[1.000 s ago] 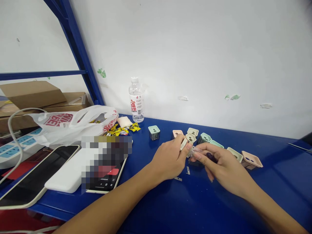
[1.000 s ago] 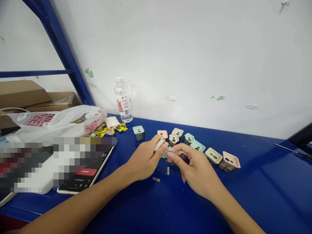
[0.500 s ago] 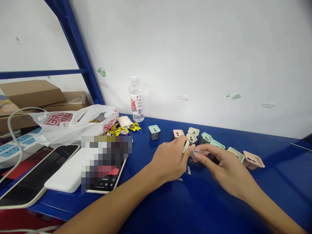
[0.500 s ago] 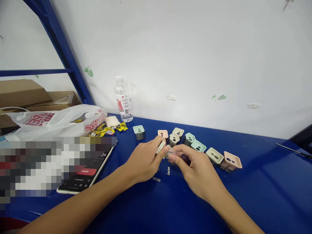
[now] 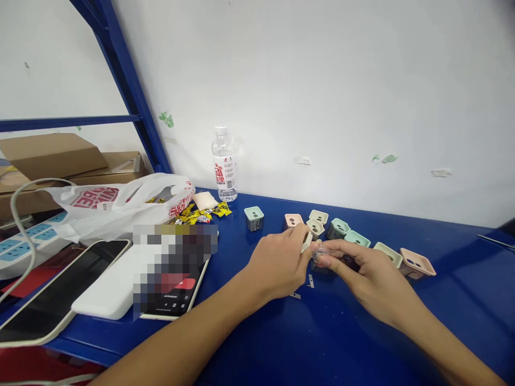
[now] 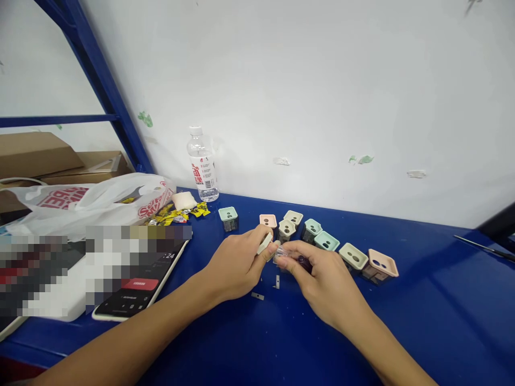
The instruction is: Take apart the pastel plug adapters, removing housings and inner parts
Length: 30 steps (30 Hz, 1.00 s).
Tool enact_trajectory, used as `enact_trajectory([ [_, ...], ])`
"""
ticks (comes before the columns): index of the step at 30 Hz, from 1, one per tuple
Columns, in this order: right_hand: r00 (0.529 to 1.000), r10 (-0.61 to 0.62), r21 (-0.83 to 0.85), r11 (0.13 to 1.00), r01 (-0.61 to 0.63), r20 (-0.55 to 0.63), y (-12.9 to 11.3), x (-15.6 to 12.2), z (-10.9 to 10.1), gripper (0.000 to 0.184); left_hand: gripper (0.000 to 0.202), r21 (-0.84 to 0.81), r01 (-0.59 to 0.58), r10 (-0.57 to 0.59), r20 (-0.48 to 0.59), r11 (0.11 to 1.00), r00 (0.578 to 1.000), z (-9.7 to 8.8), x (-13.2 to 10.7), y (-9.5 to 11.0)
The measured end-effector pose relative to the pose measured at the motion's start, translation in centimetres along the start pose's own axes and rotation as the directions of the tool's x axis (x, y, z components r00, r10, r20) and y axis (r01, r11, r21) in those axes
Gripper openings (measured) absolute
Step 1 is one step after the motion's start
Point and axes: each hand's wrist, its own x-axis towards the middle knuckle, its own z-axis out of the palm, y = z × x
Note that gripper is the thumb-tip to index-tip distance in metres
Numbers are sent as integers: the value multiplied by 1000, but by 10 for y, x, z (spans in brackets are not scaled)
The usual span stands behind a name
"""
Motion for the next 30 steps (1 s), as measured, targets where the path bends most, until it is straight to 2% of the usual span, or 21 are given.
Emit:
enact_trajectory([
  [4,999,-47,-52,998,45,-27,-1,-1,-1,29,24,-45,0,0,4,999,1000,-3,1,-1],
  [9,997,-36,80,996,42,-65,-2,0,-2,30,26,-207,31,-33,-5,978,999,-6,3,-3],
  [15,999,15,177,984,-23,46,-7,1,0,32,27,-273,50,-66,-51,961,997,-3,2,0],
  [20,996,38,212,976,-54,77,-12,0,2,29,28,-251,52,-72,-70,967,995,1,1,4],
  [27,994,105,264,960,-91,-40,-15,-3,8,32,28,-271,58,-89,-103,961,991,-1,-1,8],
  [30,993,85,257,964,-62,-79,-15,-4,11,30,29,-238,61,-88,-105,969,991,-1,-1,8],
])
